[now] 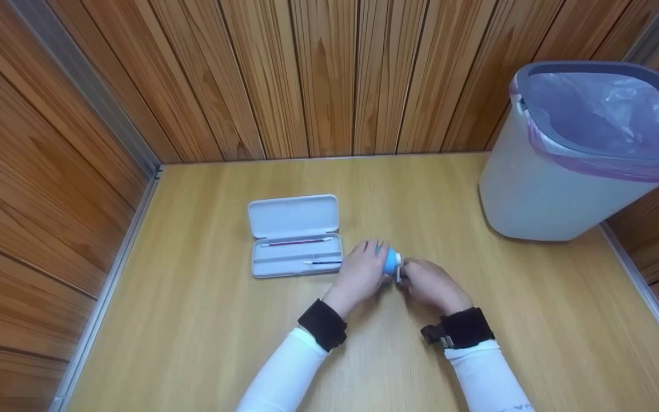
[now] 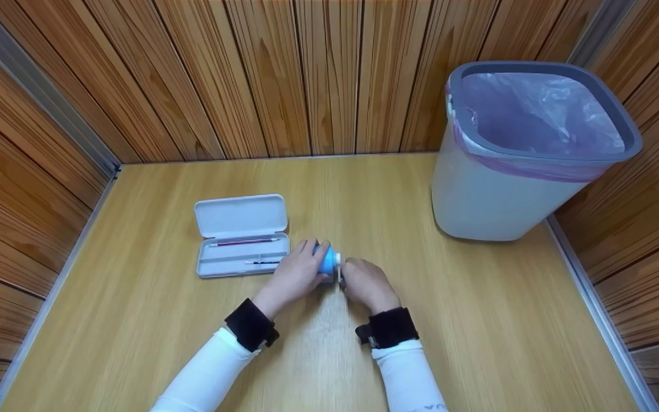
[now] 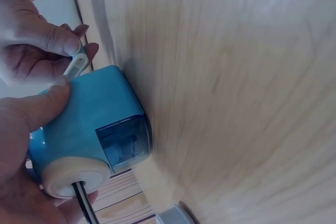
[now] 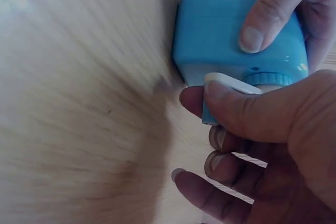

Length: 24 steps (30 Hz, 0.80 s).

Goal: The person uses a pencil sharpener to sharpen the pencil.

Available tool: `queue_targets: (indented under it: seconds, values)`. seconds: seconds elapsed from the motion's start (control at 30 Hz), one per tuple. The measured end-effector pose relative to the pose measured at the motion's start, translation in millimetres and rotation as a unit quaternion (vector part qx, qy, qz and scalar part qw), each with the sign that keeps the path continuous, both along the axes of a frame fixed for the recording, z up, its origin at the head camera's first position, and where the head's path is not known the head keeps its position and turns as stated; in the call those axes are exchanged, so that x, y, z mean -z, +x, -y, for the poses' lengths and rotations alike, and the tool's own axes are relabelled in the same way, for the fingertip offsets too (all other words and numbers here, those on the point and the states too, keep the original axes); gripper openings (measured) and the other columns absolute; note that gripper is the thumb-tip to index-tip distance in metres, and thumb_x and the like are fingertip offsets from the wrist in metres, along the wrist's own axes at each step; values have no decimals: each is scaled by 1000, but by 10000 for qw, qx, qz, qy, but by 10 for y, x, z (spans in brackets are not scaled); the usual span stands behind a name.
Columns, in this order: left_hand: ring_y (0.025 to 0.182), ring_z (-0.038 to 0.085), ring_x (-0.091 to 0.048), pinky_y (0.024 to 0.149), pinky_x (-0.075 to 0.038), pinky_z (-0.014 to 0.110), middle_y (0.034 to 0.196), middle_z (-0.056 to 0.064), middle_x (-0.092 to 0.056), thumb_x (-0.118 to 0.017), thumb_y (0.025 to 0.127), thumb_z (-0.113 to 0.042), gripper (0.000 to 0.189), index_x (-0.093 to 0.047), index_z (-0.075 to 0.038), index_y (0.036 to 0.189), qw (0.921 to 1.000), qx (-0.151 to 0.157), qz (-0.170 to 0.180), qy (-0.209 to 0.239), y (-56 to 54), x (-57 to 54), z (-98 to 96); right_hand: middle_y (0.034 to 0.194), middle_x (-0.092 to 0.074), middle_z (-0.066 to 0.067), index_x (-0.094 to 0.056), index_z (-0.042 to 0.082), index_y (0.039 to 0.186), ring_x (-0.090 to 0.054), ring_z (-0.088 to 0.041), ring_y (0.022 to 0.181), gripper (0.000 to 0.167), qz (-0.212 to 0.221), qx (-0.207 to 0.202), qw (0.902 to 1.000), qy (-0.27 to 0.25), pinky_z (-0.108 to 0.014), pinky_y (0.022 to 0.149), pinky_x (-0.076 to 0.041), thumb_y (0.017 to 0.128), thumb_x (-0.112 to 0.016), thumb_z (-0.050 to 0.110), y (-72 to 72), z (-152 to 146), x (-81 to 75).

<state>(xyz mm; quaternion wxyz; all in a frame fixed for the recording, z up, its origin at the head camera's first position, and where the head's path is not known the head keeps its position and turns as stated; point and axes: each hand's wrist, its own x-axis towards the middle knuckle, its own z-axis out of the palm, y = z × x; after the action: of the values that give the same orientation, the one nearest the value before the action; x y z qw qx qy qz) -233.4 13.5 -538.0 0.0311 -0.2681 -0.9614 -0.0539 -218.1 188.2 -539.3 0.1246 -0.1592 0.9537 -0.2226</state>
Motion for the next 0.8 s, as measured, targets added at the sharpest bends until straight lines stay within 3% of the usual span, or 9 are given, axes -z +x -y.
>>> queue_targets:
  seconds: [0.17,0.37,0.7,0.8]
  values:
    - [122,28,-51,101,-45,37,136,13,-51,-67,91,-42,69,-44,-9,146,9998,-57,158,-64,-1,-2,-4,82,-56,-1,-67,9,101,-53,-21,75,8,325,64,9994,-24,-34,67,-46,94,-64,8,27,5,-67]
    - [122,27,-50,100,-46,37,136,13,-51,-65,93,-37,64,-44,-9,146,9998,-92,94,-162,-3,3,-26,82,-57,-3,-69,8,104,-54,-21,73,10,632,128,9979,22,-33,60,-46,94,-65,9,43,-13,-200]
    - [125,28,-49,102,-44,39,139,13,-49,-62,96,-26,57,-43,-9,147,9995,-129,283,18,-6,-17,-31,84,-58,0,-72,3,104,-53,-18,71,15,-110,-238,9996,-76,-31,61,-47,91,-65,2,32,-76,-421]
    - [122,27,-51,100,-46,38,135,12,-52,-63,96,-26,56,-45,-8,145,9999,-60,129,-37,-8,-16,-38,83,-58,1,-73,3,102,-53,-17,70,13,-264,-355,9990,-58,-31,62,-47,91,-66,3,24,-88,-434]
